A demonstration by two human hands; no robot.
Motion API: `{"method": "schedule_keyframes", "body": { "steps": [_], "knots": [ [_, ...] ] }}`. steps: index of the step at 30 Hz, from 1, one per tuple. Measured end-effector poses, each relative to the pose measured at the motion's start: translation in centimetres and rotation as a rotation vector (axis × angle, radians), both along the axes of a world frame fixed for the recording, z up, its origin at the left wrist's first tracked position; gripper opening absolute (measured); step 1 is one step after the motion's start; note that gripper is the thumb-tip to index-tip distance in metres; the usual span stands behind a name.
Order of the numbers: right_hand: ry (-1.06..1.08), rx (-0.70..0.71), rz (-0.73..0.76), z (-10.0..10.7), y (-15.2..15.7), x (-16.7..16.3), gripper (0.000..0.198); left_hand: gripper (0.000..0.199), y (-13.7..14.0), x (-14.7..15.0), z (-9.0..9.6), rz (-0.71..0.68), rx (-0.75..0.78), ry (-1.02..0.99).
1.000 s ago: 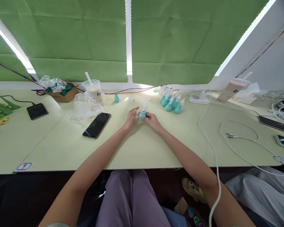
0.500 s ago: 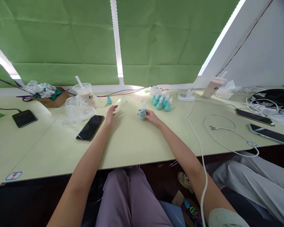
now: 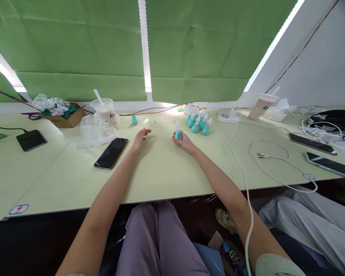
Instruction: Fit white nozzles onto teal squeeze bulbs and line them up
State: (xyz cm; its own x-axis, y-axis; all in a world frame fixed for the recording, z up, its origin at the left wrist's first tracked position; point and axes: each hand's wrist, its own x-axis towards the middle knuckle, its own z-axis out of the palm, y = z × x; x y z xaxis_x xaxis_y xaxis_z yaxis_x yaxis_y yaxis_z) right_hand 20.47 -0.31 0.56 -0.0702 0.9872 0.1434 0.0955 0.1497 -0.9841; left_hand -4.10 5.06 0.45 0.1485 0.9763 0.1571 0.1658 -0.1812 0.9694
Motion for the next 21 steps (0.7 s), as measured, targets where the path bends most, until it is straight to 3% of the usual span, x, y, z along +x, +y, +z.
{"method": "schedule_keyframes", "body": {
  "steps": [8,13,21],
  "knots": [
    [0.084,-0.019,0.054,0.0,0.1,-0.11,0.035,0.051,-0.46,0.24,0.27,-0.042,0.001,0.014],
    [0.028,0.05,0.049,0.21,0.07,-0.06,0.039,0.051,-0.61,0.31,0.44,-0.048,-0.001,0.033],
    [0.073,0.015,0.084,-0.12,0.25,-0.19,0.05,0.052,-0.71,0.38,0.46,-0.064,-0.001,0.035]
  ]
}}
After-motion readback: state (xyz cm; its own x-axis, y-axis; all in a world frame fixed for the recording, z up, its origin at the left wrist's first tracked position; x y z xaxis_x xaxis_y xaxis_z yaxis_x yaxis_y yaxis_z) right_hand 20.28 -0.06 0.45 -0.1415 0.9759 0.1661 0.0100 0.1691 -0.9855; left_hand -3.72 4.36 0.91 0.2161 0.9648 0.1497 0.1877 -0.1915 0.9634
